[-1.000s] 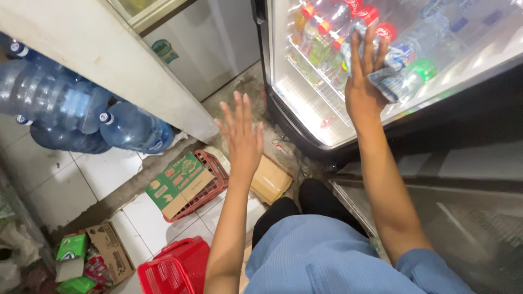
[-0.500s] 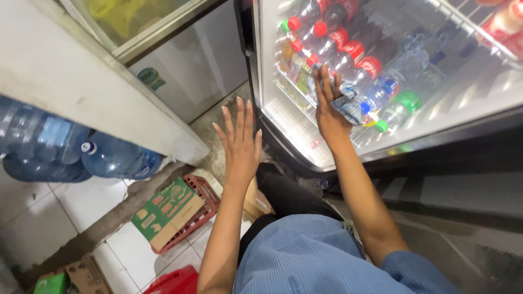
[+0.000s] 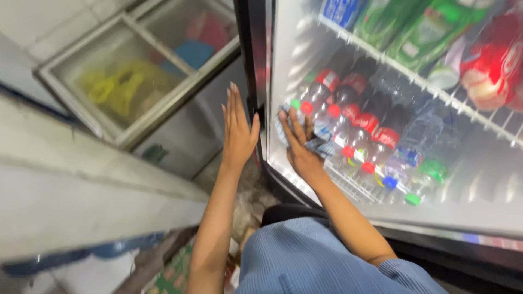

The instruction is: The person cleans the glass doors of a chest freezer and a vertical display refrigerator using a cloth. They wipe the surfaces of the chest freezer first, then move to the vertical unit, cleaning the glass doors and the frame. The person handles the cloth with both hands throughout the task.

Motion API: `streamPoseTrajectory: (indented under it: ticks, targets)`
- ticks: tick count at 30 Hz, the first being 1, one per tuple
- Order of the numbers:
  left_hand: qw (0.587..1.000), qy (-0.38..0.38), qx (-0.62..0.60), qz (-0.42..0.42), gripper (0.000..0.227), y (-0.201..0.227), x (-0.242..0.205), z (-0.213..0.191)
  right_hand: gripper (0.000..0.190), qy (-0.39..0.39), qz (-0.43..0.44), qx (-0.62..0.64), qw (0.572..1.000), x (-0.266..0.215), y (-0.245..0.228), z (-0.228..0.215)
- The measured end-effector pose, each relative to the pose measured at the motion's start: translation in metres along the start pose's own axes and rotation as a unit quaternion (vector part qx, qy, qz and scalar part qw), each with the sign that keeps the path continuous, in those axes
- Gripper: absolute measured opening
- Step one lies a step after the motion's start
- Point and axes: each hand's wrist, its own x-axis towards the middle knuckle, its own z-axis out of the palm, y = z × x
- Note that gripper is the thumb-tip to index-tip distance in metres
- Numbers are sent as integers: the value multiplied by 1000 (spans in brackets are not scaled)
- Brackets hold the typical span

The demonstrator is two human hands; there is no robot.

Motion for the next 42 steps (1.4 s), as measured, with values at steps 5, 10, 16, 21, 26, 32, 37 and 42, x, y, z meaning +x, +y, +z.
streamPoseTrajectory:
  ticks: [5,10,16,21,26,32,37,42]
  targets:
    - [994,-77,-82,-1,74,-27,28,0,81,15,-39,-11,999,34,-15,21]
    - [987,-86,-126,-54,69,-31,29,5,71,39,-99,-156,982,48,-19,15]
    - [979,-120,-149,-71,64,-38,37,-1,68,-19,-101,-232,967,39,-15,12]
    - [973,-129,-185,-45,65,-32,40,-10,79,19,3,-191,981,0,2,39]
    - [971,-132,-197,40,68,-36,38,-14,75,120,111,-261,951,-37,32,12]
    - [967,-104,-227,54,64,-36,38,0,57,340,217,-246,882,32,-10,-84]
    - [963,-120,-236,46,63,-35,42,-4,56,352,263,-228,869,60,-59,-103]
    - [960,-115,-250,52,62,-36,42,-4,60,369,315,-214,848,43,-61,-94]
